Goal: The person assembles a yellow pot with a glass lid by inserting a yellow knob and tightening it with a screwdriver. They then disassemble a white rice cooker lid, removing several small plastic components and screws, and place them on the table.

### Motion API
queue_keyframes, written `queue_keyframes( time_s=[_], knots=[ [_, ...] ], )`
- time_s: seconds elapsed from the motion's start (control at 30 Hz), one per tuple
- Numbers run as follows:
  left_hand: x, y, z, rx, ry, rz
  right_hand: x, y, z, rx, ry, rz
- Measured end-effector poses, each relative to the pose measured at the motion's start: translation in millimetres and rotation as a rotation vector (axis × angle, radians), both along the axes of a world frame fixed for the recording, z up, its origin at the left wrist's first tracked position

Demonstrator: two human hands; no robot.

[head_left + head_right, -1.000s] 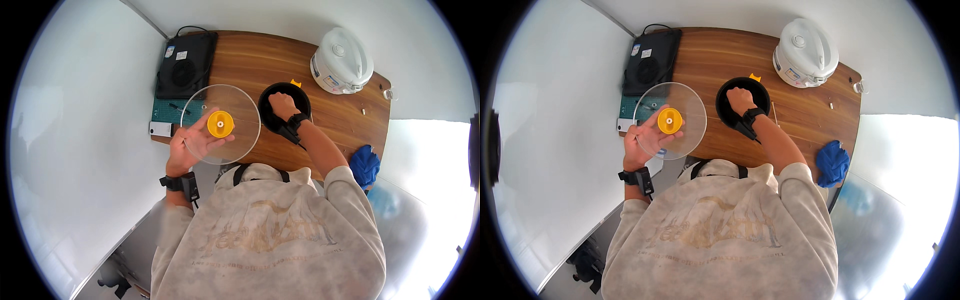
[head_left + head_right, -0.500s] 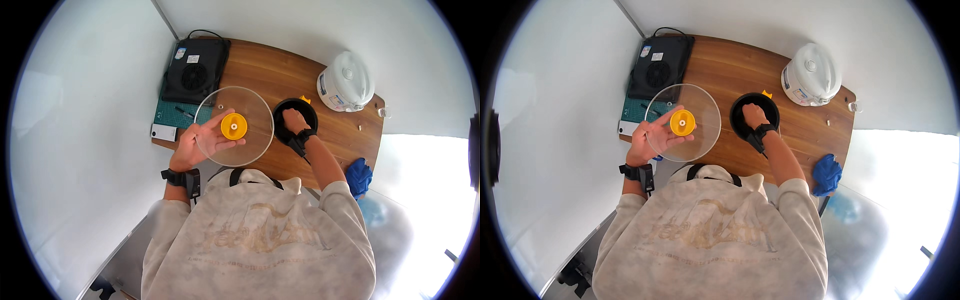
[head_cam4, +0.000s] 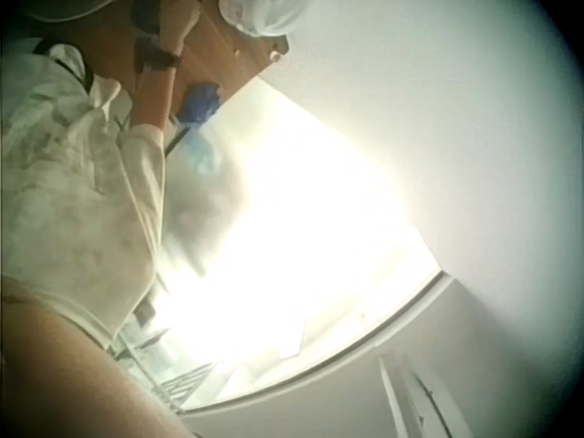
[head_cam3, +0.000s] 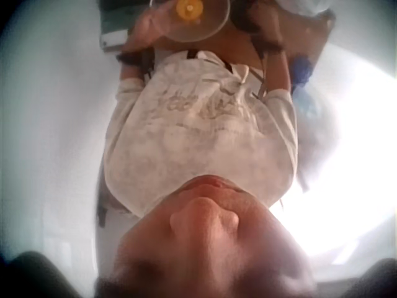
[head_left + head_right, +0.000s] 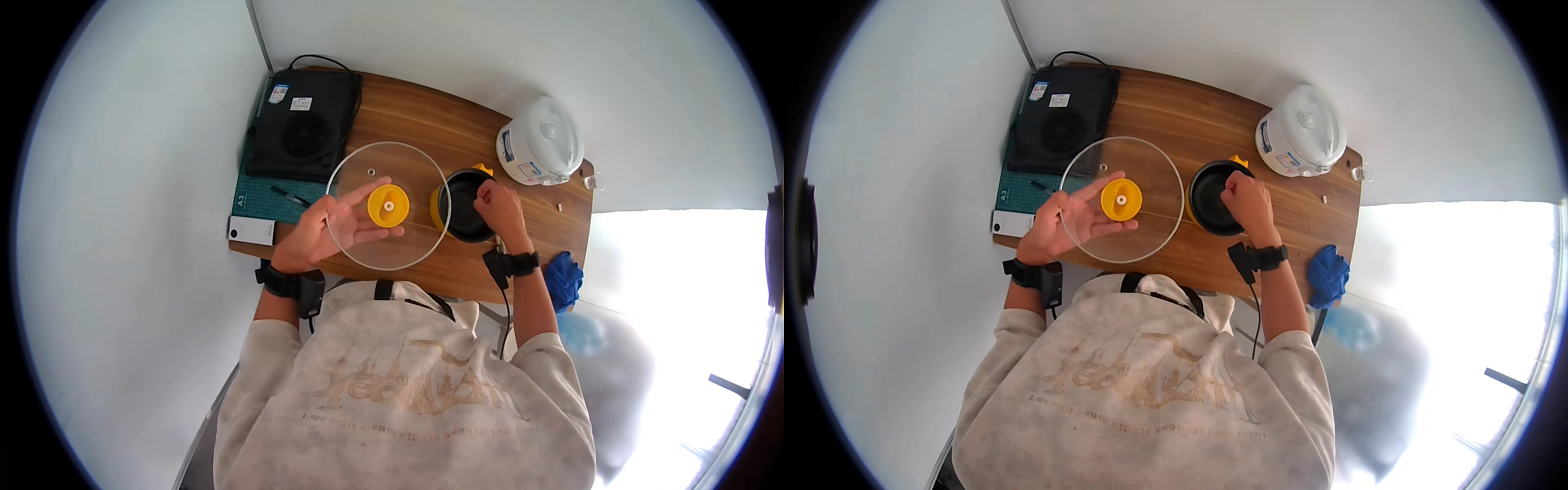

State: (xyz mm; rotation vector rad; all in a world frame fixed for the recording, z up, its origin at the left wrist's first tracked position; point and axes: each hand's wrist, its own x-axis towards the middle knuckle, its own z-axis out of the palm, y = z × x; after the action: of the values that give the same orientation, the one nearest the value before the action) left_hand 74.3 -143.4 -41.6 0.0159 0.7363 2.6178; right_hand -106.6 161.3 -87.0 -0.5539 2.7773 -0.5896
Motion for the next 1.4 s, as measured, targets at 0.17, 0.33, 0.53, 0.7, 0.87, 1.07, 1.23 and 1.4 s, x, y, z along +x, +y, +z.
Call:
queue_keyframes(
  time_s=[0.17,0.33,0.53,0.7,0.87,1.07,1.23,1.4],
  knots=[
    [-6,-3,0,-0.074,0.057,-0.049,60,-40,103,-0.501,0.029,0.078],
    [-8,4,7,-0.128,0.037,-0.088,92,-76,123,-0.637,-0.054,0.265],
    [-11,11,0,-0.093,0.069,-0.092,93,-86,104,-0.564,-0.030,0.330],
    [-10,15,-13,-0.076,0.123,-0.049,90,-85,100,-0.443,0.115,0.413],
    [-6,17,-8,-0.144,0.147,-0.035,90,-87,105,-0.311,0.218,0.518],
    [-7,18,-10,-0.219,0.172,-0.051,89,-82,99,-0.143,0.350,0.630],
    [-8,23,-12,-0.223,0.132,-0.030,92,-82,94,-0.029,0.442,0.644],
    [-7,26,-16,-0.283,0.083,-0.034,95,-82,105,0.066,0.488,0.727]
  ],
)
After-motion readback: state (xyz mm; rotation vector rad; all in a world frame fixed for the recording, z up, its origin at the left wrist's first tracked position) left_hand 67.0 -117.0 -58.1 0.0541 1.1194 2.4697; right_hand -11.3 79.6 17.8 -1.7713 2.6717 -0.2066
